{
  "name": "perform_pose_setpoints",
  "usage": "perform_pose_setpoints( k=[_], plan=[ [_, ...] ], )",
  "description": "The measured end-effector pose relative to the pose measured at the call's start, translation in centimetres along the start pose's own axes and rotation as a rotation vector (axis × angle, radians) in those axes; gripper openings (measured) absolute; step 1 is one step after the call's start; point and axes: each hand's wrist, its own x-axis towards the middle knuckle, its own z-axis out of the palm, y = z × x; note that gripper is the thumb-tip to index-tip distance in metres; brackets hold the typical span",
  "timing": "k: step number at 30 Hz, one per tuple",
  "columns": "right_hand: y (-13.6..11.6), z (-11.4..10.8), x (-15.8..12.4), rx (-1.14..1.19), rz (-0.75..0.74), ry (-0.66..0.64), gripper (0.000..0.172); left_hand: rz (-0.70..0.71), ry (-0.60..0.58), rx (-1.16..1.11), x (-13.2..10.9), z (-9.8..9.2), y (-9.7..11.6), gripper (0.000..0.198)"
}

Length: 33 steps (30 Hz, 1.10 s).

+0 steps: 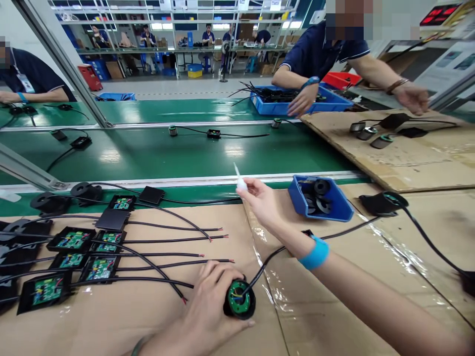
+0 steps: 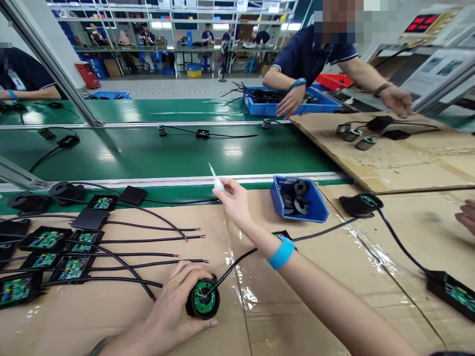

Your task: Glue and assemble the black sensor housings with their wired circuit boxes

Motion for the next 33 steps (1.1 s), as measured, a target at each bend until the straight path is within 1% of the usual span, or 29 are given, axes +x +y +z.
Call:
perform_pose_setpoints(
  k=[2,5,7,9,12,13,14,15,16,17,18,20,22,25,27,30,32,33],
  plan=[
    [1.9,1.6,1.8,-0.067,0.010,-0.032,0.026,-0.052,-0.017,0.046,0.2,-0.4,0.1,0.059],
    [3.9,3.1,3.1,-0.171,0.004,-0.082,0.020,-0.091,-0.061,0.034,0.3,-1.2,0.3,0.064],
    [4.4,3.4,3.3,-0.233,-0.013,-0.114,0.018,-0.089,-0.098,-0.019,0.1,-1.8,0.5,0.066],
    [4.1,3.1,3.1,-0.287,-0.029,-0.158,0.024,-0.065,-0.132,-0.061,-0.2,-2.4,0.6,0.065],
    [2.1,1.6,1.8,-0.364,-0.037,-0.237,0.044,-0.015,-0.153,-0.077,-0.5,-2.9,0.4,0.060],
    [1.1,0.9,1.0,-0.384,-0.040,-0.286,0.045,-0.014,-0.157,-0.075,-0.5,-2.9,0.3,0.060],
    [-0.1,0.1,0.0,-0.398,-0.043,-0.354,0.043,-0.019,-0.158,-0.073,-0.6,-2.9,0.2,0.061],
    [-1.4,-0.8,-1.3,-0.403,-0.049,-0.449,0.037,-0.026,-0.152,-0.068,-0.6,-2.8,0.1,0.062],
    [-2.6,-1.7,-2.7,-0.399,-0.053,-0.568,0.030,-0.031,-0.143,-0.062,-0.6,-2.6,0.0,0.063],
    [-3.8,-2.7,-4.3,-0.393,-0.055,-0.681,0.027,-0.033,-0.129,-0.055,-0.6,-2.4,-0.1,0.064],
    [-4.8,-3.6,-6.0,-0.394,-0.051,-0.761,0.024,-0.026,-0.110,-0.047,-0.6,-2.3,-0.2,0.064],
    [-6.3,-5.0,-9.0,-0.439,-0.031,-0.817,0.023,-0.003,-0.066,-0.024,-0.7,-1.9,-0.3,0.063],
    [-7.0,-5.9,-11.5,-0.501,-0.050,-0.764,0.023,0.025,-0.025,0.012,-0.8,-1.5,-0.3,0.062],
    [-7.0,-6.3,-13.6,-0.519,-0.116,-0.637,0.022,0.051,0.018,0.076,-1.0,-0.9,-0.3,0.061],
    [-6.7,-6.3,-14.2,-0.500,-0.132,-0.585,0.023,0.060,0.035,0.106,-1.2,-0.6,-0.4,0.060],
    [-6.1,-6.2,-14.7,-0.481,-0.126,-0.541,0.022,0.059,0.056,0.126,-1.3,-0.2,-0.4,0.058],
    [-5.8,-6.2,-14.8,-0.456,-0.122,-0.519,0.021,0.016,0.031,0.134,-1.2,-0.4,-0.1,0.057],
    [-5.7,-6.2,-14.9,-0.438,-0.126,-0.510,0.021,-0.017,-0.004,0.141,-1.2,-0.8,0.2,0.057]
  ],
)
